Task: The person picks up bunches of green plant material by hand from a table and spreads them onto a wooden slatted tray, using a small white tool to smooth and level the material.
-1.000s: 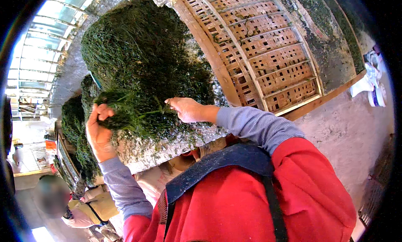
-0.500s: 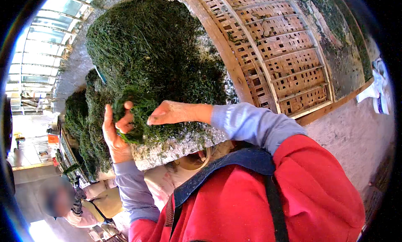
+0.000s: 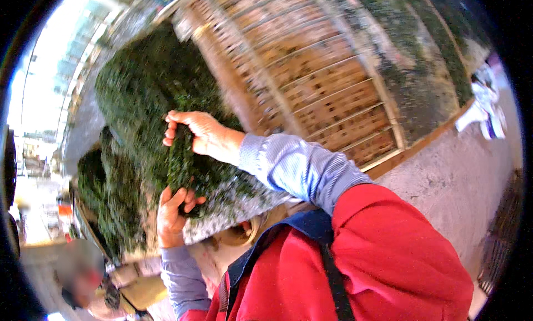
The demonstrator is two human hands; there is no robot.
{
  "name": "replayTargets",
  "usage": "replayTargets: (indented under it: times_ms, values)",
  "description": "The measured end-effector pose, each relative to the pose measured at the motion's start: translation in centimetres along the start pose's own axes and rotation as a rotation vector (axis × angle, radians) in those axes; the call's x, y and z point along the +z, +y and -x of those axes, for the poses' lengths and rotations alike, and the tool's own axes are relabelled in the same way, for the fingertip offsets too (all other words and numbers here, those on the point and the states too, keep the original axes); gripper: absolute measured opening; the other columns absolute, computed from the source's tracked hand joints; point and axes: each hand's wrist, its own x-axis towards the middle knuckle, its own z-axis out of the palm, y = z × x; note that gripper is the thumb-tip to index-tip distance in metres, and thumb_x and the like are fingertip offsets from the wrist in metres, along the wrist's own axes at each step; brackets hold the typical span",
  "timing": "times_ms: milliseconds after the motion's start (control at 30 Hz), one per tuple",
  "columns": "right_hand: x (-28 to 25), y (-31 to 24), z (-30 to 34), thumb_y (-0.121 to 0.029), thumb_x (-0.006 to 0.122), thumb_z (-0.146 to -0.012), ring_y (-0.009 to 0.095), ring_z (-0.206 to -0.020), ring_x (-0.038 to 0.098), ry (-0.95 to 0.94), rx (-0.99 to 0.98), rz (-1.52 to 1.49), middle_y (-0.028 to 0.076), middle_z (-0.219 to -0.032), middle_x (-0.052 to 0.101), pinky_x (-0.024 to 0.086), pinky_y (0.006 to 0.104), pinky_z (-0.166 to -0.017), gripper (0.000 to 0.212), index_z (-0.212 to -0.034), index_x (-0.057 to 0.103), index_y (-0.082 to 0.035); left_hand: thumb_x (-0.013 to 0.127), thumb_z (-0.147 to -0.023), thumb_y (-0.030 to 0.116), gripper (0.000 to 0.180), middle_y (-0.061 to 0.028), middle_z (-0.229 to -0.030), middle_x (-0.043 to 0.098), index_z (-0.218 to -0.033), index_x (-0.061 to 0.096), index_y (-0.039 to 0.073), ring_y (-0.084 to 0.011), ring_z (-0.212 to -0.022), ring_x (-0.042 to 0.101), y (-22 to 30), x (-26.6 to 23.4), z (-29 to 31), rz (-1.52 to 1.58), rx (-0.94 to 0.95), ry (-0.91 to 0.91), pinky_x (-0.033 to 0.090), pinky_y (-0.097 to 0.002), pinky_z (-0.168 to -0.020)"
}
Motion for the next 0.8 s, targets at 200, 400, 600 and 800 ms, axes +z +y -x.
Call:
replayTargets:
  times_ms: [200,400,600,800]
  values:
    - [6.3,-16.2,4.5,-0.016,0.049,-0.088,0.022,-0.062,0.055,0.071,-0.354,0.212,0.01,-0.066,0.051,0.051,0.0402,-0.067,0.022,-0.071,0.052,-0.002,0.055,-0.082,0.01,0.015,-0.0013,-0.061,0.046,-0.094,0.053,0.001,-0.0103,-0.048,0.04,5.7,9.1,-7.9,-0.346,0.243,-0.141,0.05,-0.0308,-0.056]
    - [10.5,-35.6,7.8,-0.011,0.047,-0.083,0.029,-0.075,0.057,0.005,-0.683,0.494,0.017,-0.07,0.055,0.048,0.0437,-0.073,0.024,-0.062,0.051,0.0,0.061,-0.078,0.019,0.02,0.0019,-0.06,0.047,-0.088,0.056,0.002,-0.0076,-0.049,0.044,15.2,24.9,-17.6,-0.761,0.449,-0.327,0.04,-0.0229,-0.048]
    - [11.2,-47.9,4.2,-0.015,0.042,-0.087,0.021,-0.073,0.056,0.035,-0.931,0.764,0.009,-0.075,0.06,0.045,0.0335,-0.068,0.023,-0.069,0.054,-0.006,0.061,-0.079,0.013,0.015,0.0001,-0.061,0.05,-0.084,0.056,0.0,-0.0069,-0.048,0.044,22.2,31.7,-26.6,-0.851,0.558,-0.417,0.036,-0.0216,-0.043]
    - [5.3,-54.2,-1.0,-0.017,0.035,-0.093,0.023,-0.064,0.051,0.379,-0.949,0.486,0.01,-0.072,0.051,0.047,0.044,-0.071,0.02,-0.088,0.043,0.001,0.064,-0.076,0.011,0.029,-0.0031,-0.062,0.053,-0.099,0.057,-0.005,-0.0111,-0.048,0.046,18.7,31.0,-37.8,-0.861,0.457,-0.333,0.037,-0.0249,-0.04]
